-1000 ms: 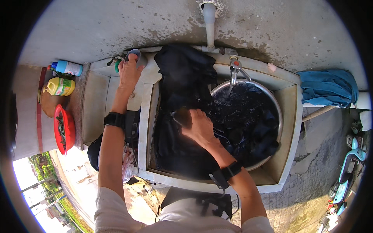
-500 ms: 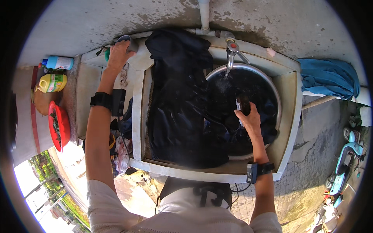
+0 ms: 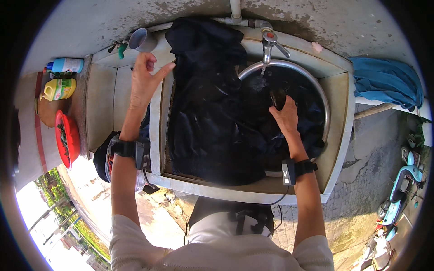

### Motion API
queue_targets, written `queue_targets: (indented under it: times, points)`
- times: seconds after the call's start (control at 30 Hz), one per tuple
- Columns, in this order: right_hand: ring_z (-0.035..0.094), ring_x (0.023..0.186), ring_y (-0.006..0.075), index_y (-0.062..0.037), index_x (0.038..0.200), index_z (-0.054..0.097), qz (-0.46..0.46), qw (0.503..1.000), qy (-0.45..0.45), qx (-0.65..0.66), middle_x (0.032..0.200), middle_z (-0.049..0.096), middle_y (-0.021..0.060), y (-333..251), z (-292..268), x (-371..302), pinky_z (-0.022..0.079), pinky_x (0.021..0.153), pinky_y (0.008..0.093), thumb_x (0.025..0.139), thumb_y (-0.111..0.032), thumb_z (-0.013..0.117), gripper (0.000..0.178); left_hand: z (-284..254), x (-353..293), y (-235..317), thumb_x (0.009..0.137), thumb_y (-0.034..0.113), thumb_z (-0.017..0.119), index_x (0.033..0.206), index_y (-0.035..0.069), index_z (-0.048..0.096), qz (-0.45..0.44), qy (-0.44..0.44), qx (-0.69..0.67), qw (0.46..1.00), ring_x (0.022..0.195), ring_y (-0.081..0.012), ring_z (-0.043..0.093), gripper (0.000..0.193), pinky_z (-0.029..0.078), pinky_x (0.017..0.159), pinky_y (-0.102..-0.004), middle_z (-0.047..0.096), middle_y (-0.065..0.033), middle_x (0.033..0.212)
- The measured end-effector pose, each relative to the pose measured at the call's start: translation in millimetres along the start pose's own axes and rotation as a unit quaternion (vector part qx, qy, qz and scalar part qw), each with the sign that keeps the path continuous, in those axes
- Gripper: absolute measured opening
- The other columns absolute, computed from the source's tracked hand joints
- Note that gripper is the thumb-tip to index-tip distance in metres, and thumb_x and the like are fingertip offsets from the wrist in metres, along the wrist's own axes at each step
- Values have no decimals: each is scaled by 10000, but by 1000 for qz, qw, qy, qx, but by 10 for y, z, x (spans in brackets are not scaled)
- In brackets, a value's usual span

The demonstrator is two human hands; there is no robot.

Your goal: Hand-washing dark-colored clothes in a laundry basin using a brush and water.

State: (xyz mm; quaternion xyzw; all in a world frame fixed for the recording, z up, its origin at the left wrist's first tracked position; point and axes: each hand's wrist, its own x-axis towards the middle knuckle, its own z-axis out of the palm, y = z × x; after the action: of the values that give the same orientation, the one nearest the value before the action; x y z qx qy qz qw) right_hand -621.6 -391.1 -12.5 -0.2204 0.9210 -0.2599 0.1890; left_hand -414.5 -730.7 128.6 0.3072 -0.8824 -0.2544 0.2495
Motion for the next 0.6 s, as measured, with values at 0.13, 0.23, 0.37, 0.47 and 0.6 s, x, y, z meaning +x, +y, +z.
queue_targets:
  times: [0.13,0.23,0.37,0.47,0.6]
  points:
    - [565,1105,402,3,1272,457,19,998,-42,-47,1247,552,242,278,258,273,455,947,455,720,-310,740,695,516,-1337,423,787,202,772,1116,58,549,25,-180,-114,977,1017,-283,552,423,441,904,-386,560,-120,1091]
    - [568,1101,409,-21,1343,416,10,999,-32,-6,1260,547,239,58,244,163,457,941,465,741,-294,727,731,477,-1983,648,840,235,694,1303,105,512,105,-235,52,965,1320,-334,400,515,263,1117,-492,517,-116,1306]
    - [594,1020,332,-220,1483,310,-177,981,-62,47,1143,553,154,-1287,-52,-870,492,847,411,833,-217,696,756,147,-2568,758,858,242,661,1311,121,531,60,-262,74,960,1401,-310,308,487,194,1142,-541,494,-69,1373]
    - [581,874,259,-287,1403,487,-439,885,-153,20,1000,519,94,-1642,373,-1521,516,766,371,797,-482,700,671,184,-2961,525,775,206,702,1265,134,592,56,-258,67,962,1307,-219,443,507,334,1062,-514,542,-27,1353]
    - [571,877,308,-298,1328,559,-424,894,65,-128,1001,528,118,-1984,747,-115,496,747,408,854,-491,630,516,86,-2692,655,741,156,717,1226,114,609,50,-221,14,974,1269,-197,486,499,375,1026,-460,602,-3,1278]
